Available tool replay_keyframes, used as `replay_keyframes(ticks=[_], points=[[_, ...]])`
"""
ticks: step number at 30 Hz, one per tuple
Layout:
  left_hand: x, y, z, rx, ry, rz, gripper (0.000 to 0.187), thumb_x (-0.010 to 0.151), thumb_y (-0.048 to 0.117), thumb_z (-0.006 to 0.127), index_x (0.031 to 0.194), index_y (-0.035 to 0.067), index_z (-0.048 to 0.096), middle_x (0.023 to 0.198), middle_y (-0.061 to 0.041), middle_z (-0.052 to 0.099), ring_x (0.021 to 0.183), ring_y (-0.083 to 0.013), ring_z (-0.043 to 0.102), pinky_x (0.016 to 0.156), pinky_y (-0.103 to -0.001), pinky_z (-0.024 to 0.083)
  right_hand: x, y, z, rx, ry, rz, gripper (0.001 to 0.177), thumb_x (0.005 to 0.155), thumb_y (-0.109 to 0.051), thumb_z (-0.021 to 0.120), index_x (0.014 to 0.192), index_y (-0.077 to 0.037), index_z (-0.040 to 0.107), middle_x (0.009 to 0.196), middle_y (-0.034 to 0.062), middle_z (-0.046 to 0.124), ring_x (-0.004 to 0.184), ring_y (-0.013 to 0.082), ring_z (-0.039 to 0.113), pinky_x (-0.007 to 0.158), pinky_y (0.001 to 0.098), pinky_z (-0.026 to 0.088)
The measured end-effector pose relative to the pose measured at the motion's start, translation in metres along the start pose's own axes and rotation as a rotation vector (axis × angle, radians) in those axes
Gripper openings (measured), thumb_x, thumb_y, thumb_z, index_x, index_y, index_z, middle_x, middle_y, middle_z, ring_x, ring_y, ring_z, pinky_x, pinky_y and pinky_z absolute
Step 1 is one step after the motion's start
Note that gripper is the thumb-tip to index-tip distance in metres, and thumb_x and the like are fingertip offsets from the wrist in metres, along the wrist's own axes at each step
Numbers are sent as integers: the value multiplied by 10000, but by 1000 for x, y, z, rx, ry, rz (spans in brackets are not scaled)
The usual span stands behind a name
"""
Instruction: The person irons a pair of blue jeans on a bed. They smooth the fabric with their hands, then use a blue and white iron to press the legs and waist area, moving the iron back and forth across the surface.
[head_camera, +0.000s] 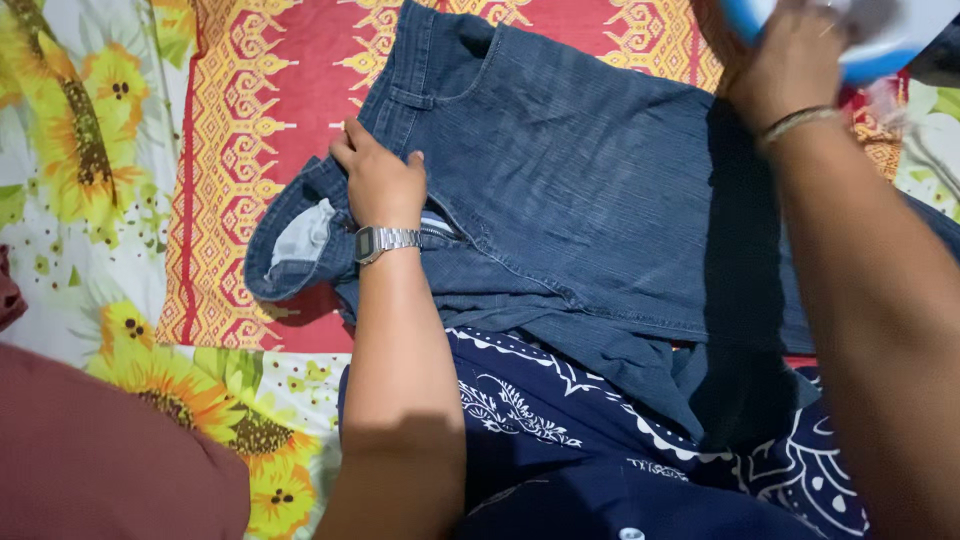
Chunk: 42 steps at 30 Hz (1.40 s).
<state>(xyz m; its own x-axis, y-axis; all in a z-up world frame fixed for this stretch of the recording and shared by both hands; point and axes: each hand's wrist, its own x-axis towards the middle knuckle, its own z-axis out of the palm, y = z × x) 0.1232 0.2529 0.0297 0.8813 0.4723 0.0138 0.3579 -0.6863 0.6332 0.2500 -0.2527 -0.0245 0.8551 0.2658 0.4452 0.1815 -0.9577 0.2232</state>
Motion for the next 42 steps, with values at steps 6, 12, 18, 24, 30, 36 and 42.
replay_keyframes(ticks=[6,12,18,24,30,36,42], points=[[6,-2,1,55,-85,-71,868,821,287,843,1463,-37,358,1403,-264,455,1125,-456,639,918,-494,544,-19,62,-116,115,-253,-51,265,1140,-279,627,1149,-16,657,998,209,703,896,321,708,792,411,571],[8,-4,7,54,-30,-29,657,851,285,800,1381,46,495,1312,-216,584,1118,-424,637,873,-522,531,-98,-19,-242,-197,-717,-41,498,896,-577,683,1097,-124,726,853,123,746,750,275,749,664,399,598],[7,-14,5,-37,149,70,469,900,316,779,1249,46,618,1235,-202,650,1098,-417,655,868,-507,539,-102,-110,-270,-61,-711,-52,589,860,-682,695,1022,-116,726,791,126,748,672,299,743,605,427,595],[7,1,-12,-58,233,101,456,883,353,786,1222,69,675,1185,-188,697,1052,-393,680,826,-501,545,-38,-204,-226,286,-572,-1,502,829,-554,786,1019,-94,715,875,176,747,774,371,732,677,508,571],[12,-3,-20,13,130,-7,467,836,395,808,1182,100,701,1081,-172,742,1012,-378,695,802,-511,540,37,-302,-208,457,-399,-67,440,797,-448,827,985,-73,698,902,171,749,824,368,735,716,488,575],[13,-3,-15,17,186,7,440,854,351,798,1186,93,669,1052,-153,733,988,-378,689,776,-522,533,25,-281,-210,395,-504,-75,443,795,-452,823,1051,-109,707,906,171,748,829,376,735,713,502,576],[11,-5,-10,154,437,118,357,784,335,818,1080,171,705,1204,-132,686,1116,-401,609,847,-514,495,-66,-128,-234,67,-853,5,508,902,-579,688,1173,-149,680,892,193,745,818,392,740,711,527,586]])
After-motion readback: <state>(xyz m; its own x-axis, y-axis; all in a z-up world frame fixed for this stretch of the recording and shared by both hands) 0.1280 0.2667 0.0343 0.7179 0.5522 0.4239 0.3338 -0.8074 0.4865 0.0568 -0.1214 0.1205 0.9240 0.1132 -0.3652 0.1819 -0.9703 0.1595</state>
